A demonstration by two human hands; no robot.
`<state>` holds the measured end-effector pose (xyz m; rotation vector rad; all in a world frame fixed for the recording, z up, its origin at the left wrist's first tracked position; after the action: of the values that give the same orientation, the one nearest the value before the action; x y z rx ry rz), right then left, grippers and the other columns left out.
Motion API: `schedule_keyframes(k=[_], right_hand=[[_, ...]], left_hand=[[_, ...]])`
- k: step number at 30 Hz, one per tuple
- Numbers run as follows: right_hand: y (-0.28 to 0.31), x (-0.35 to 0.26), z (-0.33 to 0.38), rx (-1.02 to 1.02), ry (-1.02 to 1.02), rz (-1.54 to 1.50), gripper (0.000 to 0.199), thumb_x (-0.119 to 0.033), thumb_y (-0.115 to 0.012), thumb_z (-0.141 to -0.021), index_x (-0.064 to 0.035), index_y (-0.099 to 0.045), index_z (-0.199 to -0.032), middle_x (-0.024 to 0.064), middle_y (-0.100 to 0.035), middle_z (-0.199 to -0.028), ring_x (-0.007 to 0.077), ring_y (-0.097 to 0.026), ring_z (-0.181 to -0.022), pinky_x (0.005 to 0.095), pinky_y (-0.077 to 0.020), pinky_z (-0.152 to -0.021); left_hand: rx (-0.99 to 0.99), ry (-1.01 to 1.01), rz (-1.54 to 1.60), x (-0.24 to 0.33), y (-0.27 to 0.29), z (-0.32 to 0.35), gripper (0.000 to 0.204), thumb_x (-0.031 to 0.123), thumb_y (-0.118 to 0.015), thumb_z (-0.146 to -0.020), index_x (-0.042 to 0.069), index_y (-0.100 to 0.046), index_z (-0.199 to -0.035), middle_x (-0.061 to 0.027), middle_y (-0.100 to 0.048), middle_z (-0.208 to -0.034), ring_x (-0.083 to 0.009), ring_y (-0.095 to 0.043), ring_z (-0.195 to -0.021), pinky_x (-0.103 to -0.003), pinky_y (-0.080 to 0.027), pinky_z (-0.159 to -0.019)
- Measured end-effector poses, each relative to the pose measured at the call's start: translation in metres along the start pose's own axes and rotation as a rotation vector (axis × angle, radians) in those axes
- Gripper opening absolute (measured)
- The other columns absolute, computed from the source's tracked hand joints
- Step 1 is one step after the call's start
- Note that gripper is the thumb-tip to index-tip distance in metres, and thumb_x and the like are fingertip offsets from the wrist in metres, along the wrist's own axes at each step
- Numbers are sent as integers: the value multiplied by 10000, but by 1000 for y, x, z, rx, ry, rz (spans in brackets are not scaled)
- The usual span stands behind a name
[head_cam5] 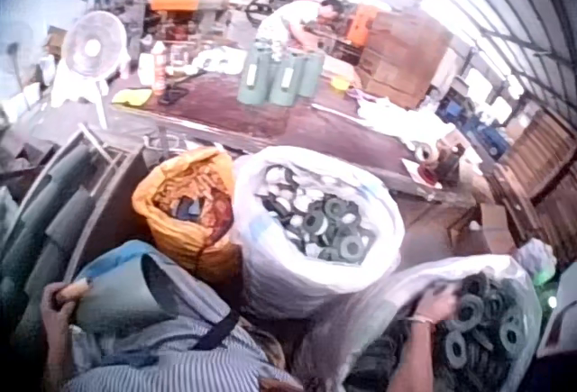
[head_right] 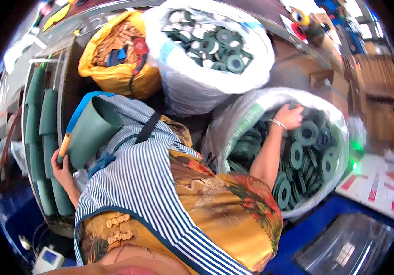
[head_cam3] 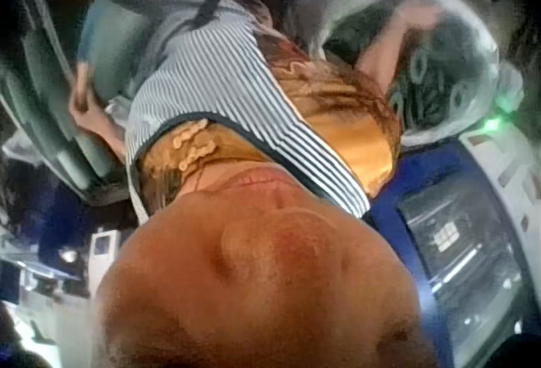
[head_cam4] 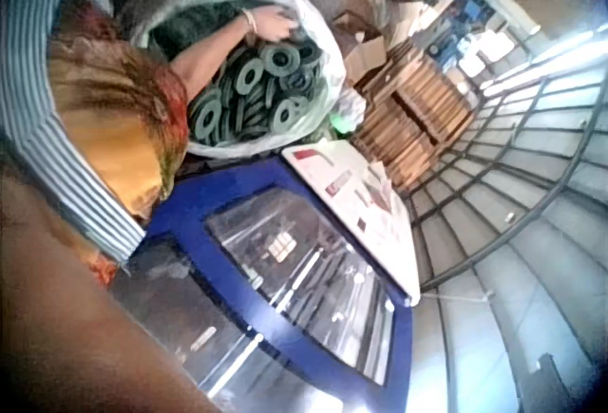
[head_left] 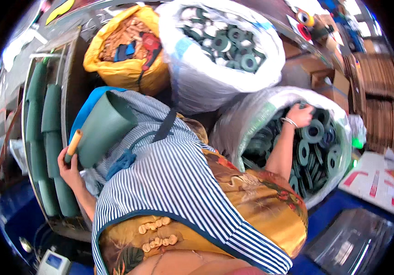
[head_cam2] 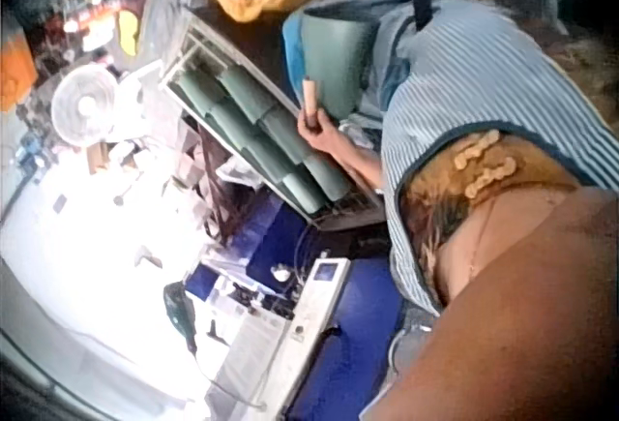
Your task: The person assembles green sprinkler bodies by inserting wooden plugs and plastic caps, using a red electric drill to secure parts and wiping the exterior with a blue cloth.
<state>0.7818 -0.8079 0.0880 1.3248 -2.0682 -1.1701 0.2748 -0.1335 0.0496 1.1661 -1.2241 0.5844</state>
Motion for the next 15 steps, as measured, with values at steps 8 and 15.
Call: schedule_keyframes(k=[8,15], right_hand=[[165,-285,153,-730,547,-1517,293,-139,-695,-879,-23,-581,-1123,71,-581,-1057,165,-544,-967,320,-451,-880],[135,-405,410,-537,1564,-1327,500,-198,-669,-836,-63,-536,-1299,158,-576,-1161,376,-514,-1130,441,-441,-957]], left_hand=[[237,-13,46,28,28,14,392,-88,-664,-779,3,-638,-1160,-65,-644,-1130,-158,-605,-1015,-267,-471,-899],[629,58,103,34,93,76,399,-51,-653,-728,27,-657,-1120,-48,-647,-1085,-156,-578,-1016,-272,-416,-925]])
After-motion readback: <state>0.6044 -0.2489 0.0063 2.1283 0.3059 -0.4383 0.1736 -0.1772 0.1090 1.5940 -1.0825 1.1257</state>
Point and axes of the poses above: each hand's wrist, its own z-axis away from the middle knuckle, its own y-axis out of the back of the hand, x = y × z, the point moved 5 cm from there along -z, towards the middle knuckle
